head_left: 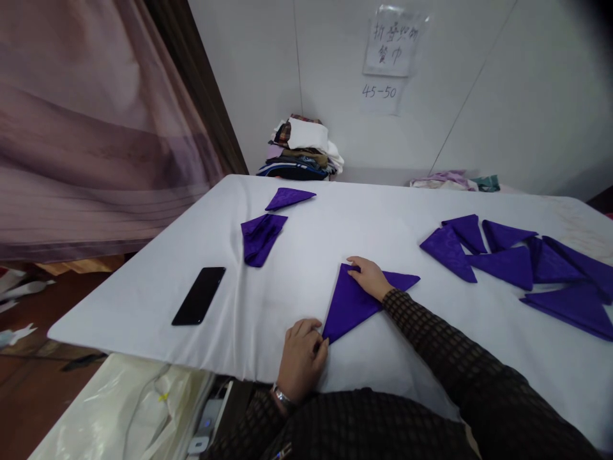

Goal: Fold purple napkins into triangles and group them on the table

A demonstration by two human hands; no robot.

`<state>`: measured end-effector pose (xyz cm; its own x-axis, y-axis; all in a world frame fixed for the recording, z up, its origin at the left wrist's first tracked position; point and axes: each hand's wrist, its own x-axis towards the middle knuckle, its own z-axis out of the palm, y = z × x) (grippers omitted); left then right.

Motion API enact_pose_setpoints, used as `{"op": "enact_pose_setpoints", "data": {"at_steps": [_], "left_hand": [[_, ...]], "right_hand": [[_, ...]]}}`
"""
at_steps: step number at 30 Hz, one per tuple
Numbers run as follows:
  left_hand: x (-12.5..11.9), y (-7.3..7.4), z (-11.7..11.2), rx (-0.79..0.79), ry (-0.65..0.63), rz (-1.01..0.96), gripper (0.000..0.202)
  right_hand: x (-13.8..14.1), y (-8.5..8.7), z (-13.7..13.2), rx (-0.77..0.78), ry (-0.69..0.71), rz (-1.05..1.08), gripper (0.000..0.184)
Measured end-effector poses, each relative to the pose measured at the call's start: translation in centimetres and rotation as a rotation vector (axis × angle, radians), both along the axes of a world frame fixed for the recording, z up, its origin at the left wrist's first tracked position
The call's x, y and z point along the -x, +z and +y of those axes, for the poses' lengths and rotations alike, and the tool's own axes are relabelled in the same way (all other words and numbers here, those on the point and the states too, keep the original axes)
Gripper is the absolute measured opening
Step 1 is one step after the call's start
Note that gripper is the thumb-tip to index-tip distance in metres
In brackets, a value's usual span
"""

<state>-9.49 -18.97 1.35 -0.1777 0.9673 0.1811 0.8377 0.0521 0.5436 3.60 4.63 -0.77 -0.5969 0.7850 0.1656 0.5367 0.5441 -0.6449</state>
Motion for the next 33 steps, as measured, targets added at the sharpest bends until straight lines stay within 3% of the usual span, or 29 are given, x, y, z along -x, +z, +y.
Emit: {"op": "enact_pose_setpoints", "data": {"at_steps": [10, 18, 25, 29, 33], "left_hand": [[0.5, -0.3, -0.1, -0.018, -0.004, 0.008, 0.017], [0.6, -0.1, -0.2, -0.011, -0.006, 0.121, 0.017], [1.4, 0.1, -0.1, -0.024, -0.028, 0.194, 0.017], [1.6, 2.0, 1.9, -0.098, -0.089, 0.207, 0.015], [-0.4, 3.4, 5.8, -0.12, -0.287, 0.258, 0.027]], "right_hand": [[0.1, -0.5, -0.2, -0.043, -0.064, -0.004, 0.035], [0.0, -0.4, -0.3, -0.152, -0.057, -0.002, 0.028], [0.2, -0.2, -0.2, -0.146, -0.079, -0.042, 0.024], [0.4, -0.2, -0.2, -0.14, -0.097, -0.05, 0.024], [0.4, -0.2, 0.0, -0.131, -0.107, -0.044, 0.025]]}}
